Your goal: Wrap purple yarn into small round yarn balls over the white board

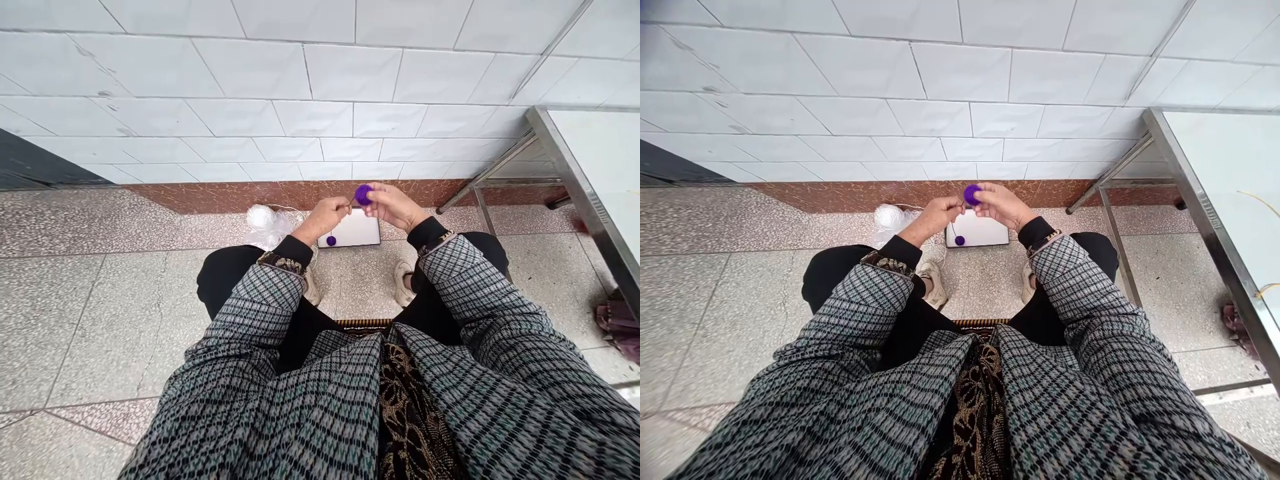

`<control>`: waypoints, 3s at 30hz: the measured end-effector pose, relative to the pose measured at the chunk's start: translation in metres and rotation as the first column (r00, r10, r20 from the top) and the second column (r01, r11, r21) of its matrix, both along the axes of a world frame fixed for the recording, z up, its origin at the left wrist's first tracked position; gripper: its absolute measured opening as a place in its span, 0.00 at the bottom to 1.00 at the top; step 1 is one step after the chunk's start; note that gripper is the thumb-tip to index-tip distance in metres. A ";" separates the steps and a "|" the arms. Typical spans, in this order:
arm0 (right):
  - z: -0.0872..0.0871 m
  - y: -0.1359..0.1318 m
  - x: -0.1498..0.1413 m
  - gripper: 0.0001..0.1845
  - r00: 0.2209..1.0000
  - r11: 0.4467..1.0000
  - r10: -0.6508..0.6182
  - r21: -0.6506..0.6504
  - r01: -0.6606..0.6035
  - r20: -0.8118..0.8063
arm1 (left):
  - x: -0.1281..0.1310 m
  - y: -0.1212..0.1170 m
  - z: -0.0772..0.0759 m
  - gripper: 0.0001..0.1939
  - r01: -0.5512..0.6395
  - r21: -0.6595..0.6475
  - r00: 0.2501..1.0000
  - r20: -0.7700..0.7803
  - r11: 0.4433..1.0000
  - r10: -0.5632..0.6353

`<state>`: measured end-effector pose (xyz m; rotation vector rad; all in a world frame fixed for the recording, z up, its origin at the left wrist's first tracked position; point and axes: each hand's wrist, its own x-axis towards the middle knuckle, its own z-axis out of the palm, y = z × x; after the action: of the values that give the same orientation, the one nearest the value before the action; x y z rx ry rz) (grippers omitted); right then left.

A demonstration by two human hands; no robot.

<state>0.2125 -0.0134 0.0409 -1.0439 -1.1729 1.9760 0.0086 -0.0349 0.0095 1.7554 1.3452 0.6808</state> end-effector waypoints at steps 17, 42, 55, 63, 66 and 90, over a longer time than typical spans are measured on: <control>-0.001 -0.004 0.001 0.13 0.968 0.967 0.245 -0.091 -0.239 0.053 | -0.008 0.003 0.003 0.07 -0.029 0.043 1.000 0.014 0.999 0.028; -0.013 0.012 0.003 0.15 0.972 0.970 -0.235 0.066 0.233 0.025 | 0.010 -0.014 0.008 0.08 0.451 -0.151 0.892 0.092 0.880 -0.442; 0.009 0.003 0.012 0.15 0.986 0.996 0.002 0.085 0.012 -0.166 | -0.003 -0.008 0.013 0.08 0.144 -0.096 0.990 0.005 0.985 -0.144; -0.011 0.001 0.006 0.17 0.860 0.961 0.186 0.094 -0.260 0.476 | -0.006 -0.011 0.018 0.08 0.287 -0.054 0.956 0.081 0.956 -0.283; -0.007 -0.004 0.008 0.18 0.847 0.881 0.438 0.045 -0.472 0.302 | -0.013 -0.004 0.013 0.08 0.053 0.015 0.998 0.015 0.998 -0.054; 0.008 0.003 0.009 0.14 0.989 0.997 0.045 0.069 -0.035 -0.140 | -0.005 -0.011 0.015 0.08 0.159 -0.004 0.987 -0.025 0.987 -0.159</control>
<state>0.2216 -0.0102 0.0486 -0.8388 -1.1819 1.9927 0.0037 -0.0457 0.0241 1.8521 1.2059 0.5700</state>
